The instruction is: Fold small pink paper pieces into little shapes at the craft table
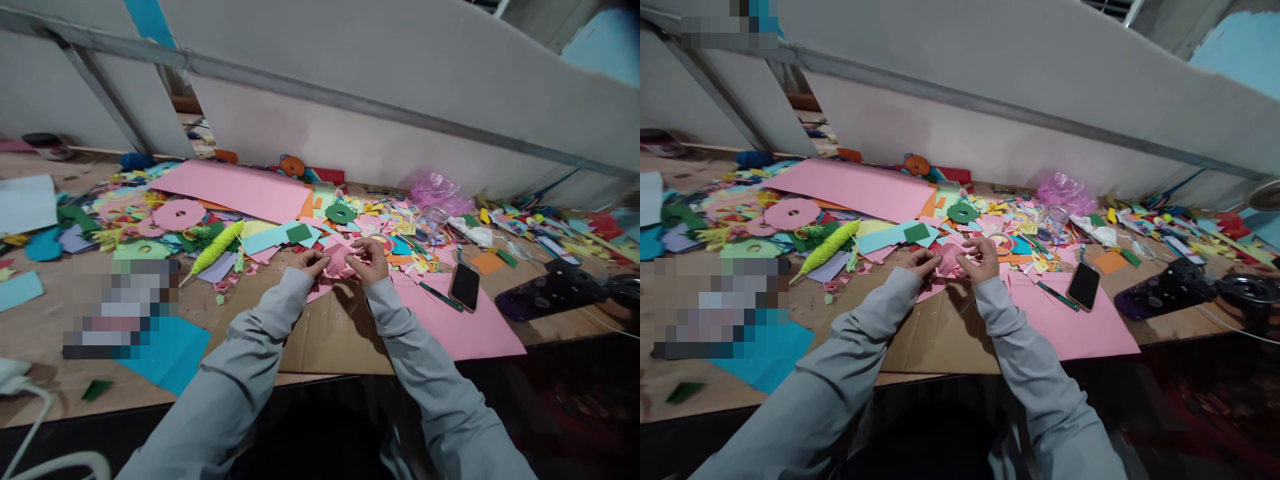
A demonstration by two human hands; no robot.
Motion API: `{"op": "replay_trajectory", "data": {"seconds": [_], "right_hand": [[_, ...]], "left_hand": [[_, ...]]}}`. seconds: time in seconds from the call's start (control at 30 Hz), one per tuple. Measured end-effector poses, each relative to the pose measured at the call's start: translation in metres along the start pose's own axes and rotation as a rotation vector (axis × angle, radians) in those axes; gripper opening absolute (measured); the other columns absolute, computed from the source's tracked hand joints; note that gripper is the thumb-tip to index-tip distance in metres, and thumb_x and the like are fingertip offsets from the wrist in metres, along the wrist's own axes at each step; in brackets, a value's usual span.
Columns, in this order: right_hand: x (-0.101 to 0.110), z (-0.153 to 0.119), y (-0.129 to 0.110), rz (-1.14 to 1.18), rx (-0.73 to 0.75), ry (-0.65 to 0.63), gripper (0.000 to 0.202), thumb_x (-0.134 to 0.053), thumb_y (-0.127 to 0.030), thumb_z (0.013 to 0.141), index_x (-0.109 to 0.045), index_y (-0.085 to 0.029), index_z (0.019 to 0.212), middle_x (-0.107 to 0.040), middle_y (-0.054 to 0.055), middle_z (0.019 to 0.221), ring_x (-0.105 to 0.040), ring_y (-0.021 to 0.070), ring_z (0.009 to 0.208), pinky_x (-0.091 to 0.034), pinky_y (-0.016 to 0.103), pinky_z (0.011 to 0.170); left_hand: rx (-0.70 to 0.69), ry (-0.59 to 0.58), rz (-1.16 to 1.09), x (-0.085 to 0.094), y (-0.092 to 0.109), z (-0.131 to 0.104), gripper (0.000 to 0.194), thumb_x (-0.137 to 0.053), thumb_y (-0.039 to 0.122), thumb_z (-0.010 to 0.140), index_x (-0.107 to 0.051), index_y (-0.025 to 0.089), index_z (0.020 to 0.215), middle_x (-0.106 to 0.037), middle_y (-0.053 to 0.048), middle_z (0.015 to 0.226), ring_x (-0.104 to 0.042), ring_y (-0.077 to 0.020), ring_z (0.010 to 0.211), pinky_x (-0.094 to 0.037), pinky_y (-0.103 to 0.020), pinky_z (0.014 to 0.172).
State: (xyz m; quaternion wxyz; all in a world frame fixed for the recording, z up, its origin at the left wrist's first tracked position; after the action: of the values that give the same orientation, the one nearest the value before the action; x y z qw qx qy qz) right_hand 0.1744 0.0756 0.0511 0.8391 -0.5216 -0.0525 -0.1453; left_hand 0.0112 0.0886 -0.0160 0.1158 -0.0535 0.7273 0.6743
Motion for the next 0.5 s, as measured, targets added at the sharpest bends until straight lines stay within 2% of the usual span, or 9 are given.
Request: {"op": "replay_trajectory", "data": {"seconds": [0.1, 0.23, 0.4, 0.5], "right_hand": [[-0.003, -0.003, -0.006, -0.106, 0.040, -0.008, 0.019, -0.072, -0.036, 0.069, -0.064, -0.020, 0.077, -0.050, 0.003, 0.087, -0.050, 0.0149, 0.076, -0.046, 0.028, 0.065], [-0.012, -0.007, -0.007, -0.199, 0.090, -0.036, 0.016, -0.074, -0.033, 0.067, -0.067, -0.021, 0.077, -0.048, 0.002, 0.080, -0.047, 0.0156, 0.075, -0.044, 0.028, 0.062], [-0.014, -0.007, -0.012, -0.207, 0.175, -0.043, 0.006, -0.070, -0.022, 0.069, -0.069, -0.021, 0.075, -0.044, 0.002, 0.079, -0.047, 0.0160, 0.074, -0.044, 0.029, 0.062], [-0.013, -0.009, -0.024, -0.207, 0.266, -0.044, 0.007, -0.066, -0.015, 0.070, -0.069, -0.021, 0.073, -0.045, 0.002, 0.078, -0.048, 0.0163, 0.074, -0.045, 0.031, 0.066]], "left_hand": [[0.043, -0.001, -0.096, -0.005, -0.004, -0.002, 0.042, -0.077, 0.045, 0.058, -0.052, 0.017, 0.075, -0.060, 0.004, 0.052, -0.056, -0.0095, 0.046, -0.042, -0.020, 0.046], [0.053, -0.057, -0.182, -0.014, -0.005, -0.003, 0.045, -0.080, 0.042, 0.054, -0.047, 0.018, 0.072, -0.063, 0.004, 0.056, -0.064, -0.0132, 0.055, -0.051, -0.026, 0.058], [0.127, -0.150, -0.185, -0.021, -0.011, -0.003, 0.043, -0.077, 0.048, 0.058, -0.058, 0.015, 0.078, -0.068, -0.002, 0.063, -0.064, -0.0163, 0.053, -0.051, -0.027, 0.050], [0.158, -0.153, -0.163, -0.019, -0.016, 0.001, 0.043, -0.074, 0.052, 0.061, -0.063, 0.013, 0.077, -0.070, -0.006, 0.065, -0.065, -0.0185, 0.054, -0.051, -0.028, 0.049]]}}
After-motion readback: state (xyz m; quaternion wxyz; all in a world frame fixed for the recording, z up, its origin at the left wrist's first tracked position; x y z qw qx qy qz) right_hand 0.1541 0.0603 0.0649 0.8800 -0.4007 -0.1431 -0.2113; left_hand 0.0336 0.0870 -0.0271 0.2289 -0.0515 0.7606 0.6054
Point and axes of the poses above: each hand's wrist, its own z-axis towards the middle knuckle, its own x-axis out of the back of the hand, y = z × x, the point moved 9 cm from there along z, towards the middle knuckle
